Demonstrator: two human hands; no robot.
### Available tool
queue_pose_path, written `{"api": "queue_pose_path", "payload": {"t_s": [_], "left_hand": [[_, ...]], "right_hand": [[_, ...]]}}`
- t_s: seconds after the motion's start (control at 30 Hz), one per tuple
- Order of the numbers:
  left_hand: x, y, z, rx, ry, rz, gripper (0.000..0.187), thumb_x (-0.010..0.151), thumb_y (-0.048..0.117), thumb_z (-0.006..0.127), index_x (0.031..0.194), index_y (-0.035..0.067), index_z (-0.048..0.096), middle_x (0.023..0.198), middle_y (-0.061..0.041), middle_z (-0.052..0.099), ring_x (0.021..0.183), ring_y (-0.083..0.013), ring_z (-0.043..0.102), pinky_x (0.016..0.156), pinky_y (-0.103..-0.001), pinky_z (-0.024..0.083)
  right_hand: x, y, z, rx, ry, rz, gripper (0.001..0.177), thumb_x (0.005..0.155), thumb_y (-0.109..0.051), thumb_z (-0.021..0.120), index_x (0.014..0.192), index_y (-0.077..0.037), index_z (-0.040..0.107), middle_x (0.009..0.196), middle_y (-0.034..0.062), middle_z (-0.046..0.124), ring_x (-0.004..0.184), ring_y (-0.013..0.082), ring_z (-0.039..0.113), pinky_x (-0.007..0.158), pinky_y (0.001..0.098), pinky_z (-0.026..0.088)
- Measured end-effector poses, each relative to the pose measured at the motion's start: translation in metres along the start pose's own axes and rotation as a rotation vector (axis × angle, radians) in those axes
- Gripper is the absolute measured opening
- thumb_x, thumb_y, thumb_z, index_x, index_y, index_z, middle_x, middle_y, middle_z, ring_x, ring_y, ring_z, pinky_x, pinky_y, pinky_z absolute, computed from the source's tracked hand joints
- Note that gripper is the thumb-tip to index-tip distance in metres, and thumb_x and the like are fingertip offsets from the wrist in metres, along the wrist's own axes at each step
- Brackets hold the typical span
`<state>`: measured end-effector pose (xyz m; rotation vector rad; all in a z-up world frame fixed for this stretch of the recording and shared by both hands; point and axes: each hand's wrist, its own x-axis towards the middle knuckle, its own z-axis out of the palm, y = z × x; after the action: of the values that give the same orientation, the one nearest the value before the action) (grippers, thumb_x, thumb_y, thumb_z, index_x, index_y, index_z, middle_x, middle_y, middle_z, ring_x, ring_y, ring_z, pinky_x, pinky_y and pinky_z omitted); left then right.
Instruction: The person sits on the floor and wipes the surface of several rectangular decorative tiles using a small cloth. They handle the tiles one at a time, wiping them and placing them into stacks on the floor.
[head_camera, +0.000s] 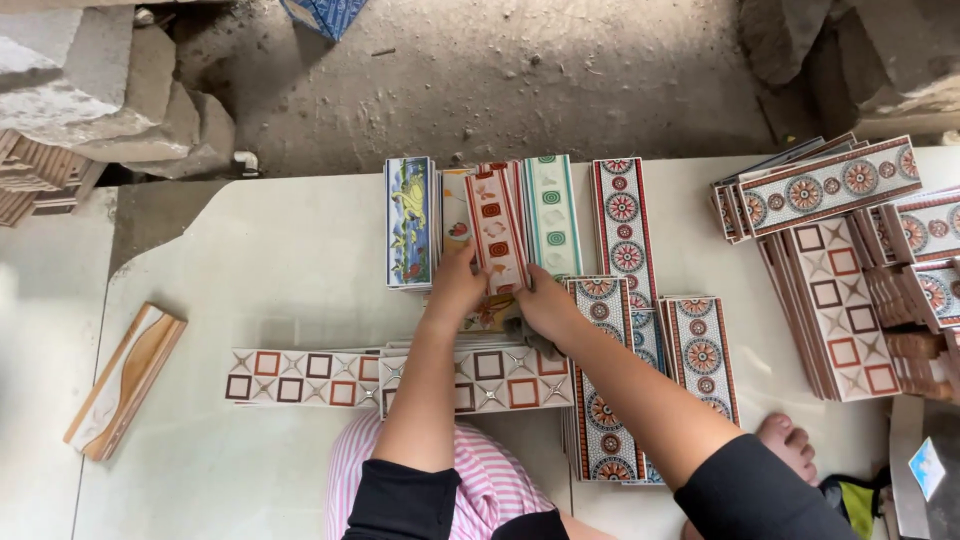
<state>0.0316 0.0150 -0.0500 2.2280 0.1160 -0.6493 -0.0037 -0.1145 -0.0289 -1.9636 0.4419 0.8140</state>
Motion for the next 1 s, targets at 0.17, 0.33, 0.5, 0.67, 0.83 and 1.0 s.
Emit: {"api": "queue_pose_path", "payload": {"t_s": [0.17,0.33,0.5,0.67,0.83,1.0], "left_hand": [[-0.002,0.009,0.004,0.111,0.006,-0.005,0.056,0.083,0.011,0.049,0.132,-0.003,0.026,0.127,-0.025,0.033,0.118,-0.0345,0.038,0.093,-0.041,0.04],[0.007,0.001,0.017,0.24,0.083,0.096,0.057,0.077,0.005,0.053,0.127,-0.01,0.029,0.118,-0.027,0.038,0.11,-0.0416,0.042,0.087,-0.044,0.043],[0.011,-0.002,0.021,0.325,0.144,0.148,0.056,0.076,0.006,0.056,0.124,-0.01,0.032,0.115,-0.026,0.04,0.106,-0.0426,0.045,0.085,-0.044,0.044],[0.01,-0.001,0.018,0.273,0.121,0.099,0.055,0.08,0.006,0.053,0.128,-0.005,0.03,0.119,-0.023,0.04,0.105,-0.0406,0.046,0.083,-0.044,0.046],[0.017,-0.004,0.025,0.277,0.093,0.051,0.061,0.08,0.007,0.052,0.132,-0.006,0.022,0.116,-0.025,0.043,0.108,-0.0399,0.044,0.082,-0.043,0.047],[0.015,-0.004,0.024,0.27,0.095,0.074,0.06,0.08,0.005,0.052,0.131,-0.007,0.023,0.115,-0.025,0.044,0.107,-0.0406,0.045,0.081,-0.044,0.046]], "right_hand": [[-0.012,-0.009,0.0,-0.042,-0.043,-0.02,0.061,0.086,-0.031,0.035,0.135,0.001,0.018,0.133,0.0256,0.03,0.124,0.0348,0.03,0.1,0.0452,0.028],[-0.001,-0.004,0.008,-0.096,-0.073,-0.089,0.057,0.087,-0.02,0.034,0.133,0.009,0.016,0.13,0.0319,0.029,0.122,0.0387,0.03,0.099,0.0479,0.029],[0.0,-0.006,0.01,-0.109,-0.093,-0.088,0.056,0.088,-0.022,0.032,0.133,0.008,0.016,0.131,0.0304,0.028,0.123,0.0374,0.029,0.099,0.047,0.028],[0.003,-0.006,0.011,-0.102,-0.101,-0.091,0.055,0.088,-0.022,0.03,0.132,0.008,0.016,0.132,0.0293,0.027,0.125,0.0362,0.027,0.1,0.0466,0.027],[0.009,-0.004,0.009,-0.157,-0.04,-0.133,0.053,0.088,-0.018,0.029,0.132,0.009,0.018,0.132,0.0288,0.026,0.125,0.0378,0.025,0.101,0.0455,0.026],[0.015,0.001,0.015,-0.142,-0.014,-0.134,0.054,0.088,-0.021,0.029,0.132,0.008,0.02,0.133,0.0277,0.025,0.124,0.0374,0.028,0.1,0.0442,0.028]]}}
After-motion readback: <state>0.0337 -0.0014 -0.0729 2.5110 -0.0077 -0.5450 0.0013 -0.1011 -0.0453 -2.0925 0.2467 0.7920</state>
